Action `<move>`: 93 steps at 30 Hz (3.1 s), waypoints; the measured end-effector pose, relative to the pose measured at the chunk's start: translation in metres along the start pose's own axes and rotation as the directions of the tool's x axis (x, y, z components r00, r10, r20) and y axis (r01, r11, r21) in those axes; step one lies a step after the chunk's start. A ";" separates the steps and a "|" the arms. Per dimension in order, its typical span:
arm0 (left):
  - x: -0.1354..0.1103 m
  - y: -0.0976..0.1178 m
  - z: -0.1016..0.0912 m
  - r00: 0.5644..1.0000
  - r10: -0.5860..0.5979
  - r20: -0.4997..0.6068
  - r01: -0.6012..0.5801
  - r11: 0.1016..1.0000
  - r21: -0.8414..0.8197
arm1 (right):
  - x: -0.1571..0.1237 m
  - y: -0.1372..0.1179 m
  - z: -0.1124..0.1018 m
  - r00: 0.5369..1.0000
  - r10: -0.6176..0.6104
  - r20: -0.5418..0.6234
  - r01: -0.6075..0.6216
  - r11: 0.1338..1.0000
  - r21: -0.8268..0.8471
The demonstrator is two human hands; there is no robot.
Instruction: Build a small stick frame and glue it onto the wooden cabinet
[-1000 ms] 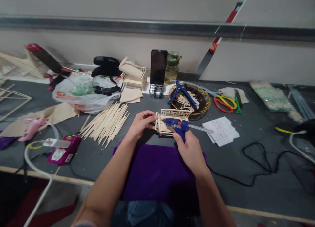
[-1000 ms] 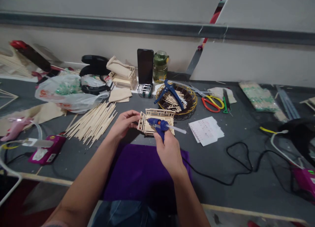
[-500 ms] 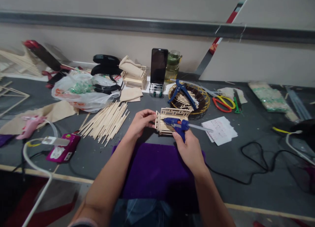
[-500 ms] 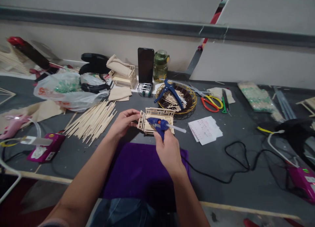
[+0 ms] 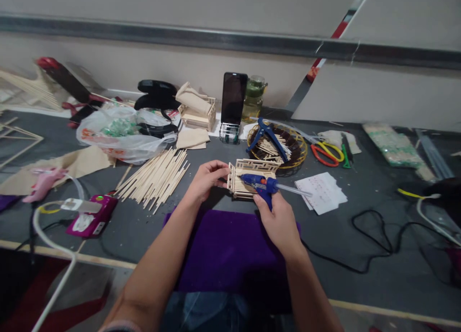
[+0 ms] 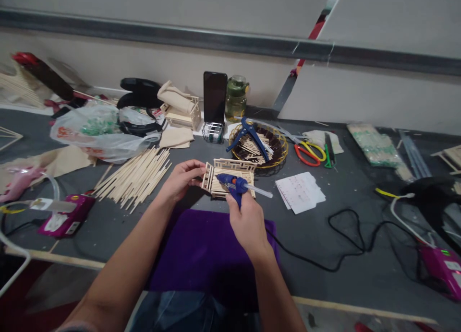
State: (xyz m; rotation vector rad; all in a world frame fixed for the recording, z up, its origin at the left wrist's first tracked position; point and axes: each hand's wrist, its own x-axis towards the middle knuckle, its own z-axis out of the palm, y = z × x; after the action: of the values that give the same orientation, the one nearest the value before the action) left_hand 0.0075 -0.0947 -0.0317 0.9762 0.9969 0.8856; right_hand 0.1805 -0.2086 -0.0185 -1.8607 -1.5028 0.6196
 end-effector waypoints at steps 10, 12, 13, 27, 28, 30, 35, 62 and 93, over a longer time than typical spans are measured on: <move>0.001 -0.001 0.000 1.000 0.000 -0.001 0.000 1.000 -0.005 | -0.002 0.000 -0.001 1.000 -0.017 -0.003 0.017 1.000 -0.013; 0.001 -0.001 0.000 1.000 -0.002 -0.002 0.002 1.000 -0.007 | -0.003 0.000 -0.001 1.000 -0.018 -0.003 0.018 1.000 -0.013; 0.001 -0.001 0.000 1.000 -0.001 -0.001 0.001 1.000 -0.006 | -0.003 0.000 -0.001 1.000 -0.015 0.000 0.015 1.000 -0.013; 0.001 -0.001 0.000 1.000 0.005 -0.002 -0.005 1.000 0.000 | -0.006 -0.002 -0.005 1.000 -0.002 0.025 0.003 1.000 -0.029; 0.001 -0.001 0.000 1.000 0.004 -0.002 -0.004 1.000 0.001 | -0.006 -0.001 -0.005 1.000 0.002 0.028 -0.001 1.000 -0.030; 0.001 -0.001 0.000 1.000 0.001 -0.003 -0.001 1.000 0.002 | -0.007 -0.001 -0.005 0.999 0.007 0.033 -0.006 0.999 -0.031; 0.000 -0.001 0.000 1.000 0.002 -0.002 -0.002 1.000 0.010 | -0.010 -0.001 -0.006 0.999 -0.018 0.033 0.019 1.000 -0.022; -0.002 0.002 -0.002 1.000 -0.009 -0.009 0.009 1.000 0.004 | -0.012 -0.001 -0.001 0.998 -0.057 0.029 0.057 0.998 0.016; -0.004 0.005 -0.002 1.000 -0.009 -0.005 0.009 1.000 -0.009 | -0.018 0.000 -0.002 0.999 -0.007 0.051 0.010 0.998 -0.068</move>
State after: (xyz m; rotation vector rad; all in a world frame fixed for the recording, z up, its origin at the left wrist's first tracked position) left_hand 0.0037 -0.0969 -0.0267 0.9614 0.9998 0.8842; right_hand 0.1775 -0.2269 -0.0177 -1.9016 -1.5819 0.6225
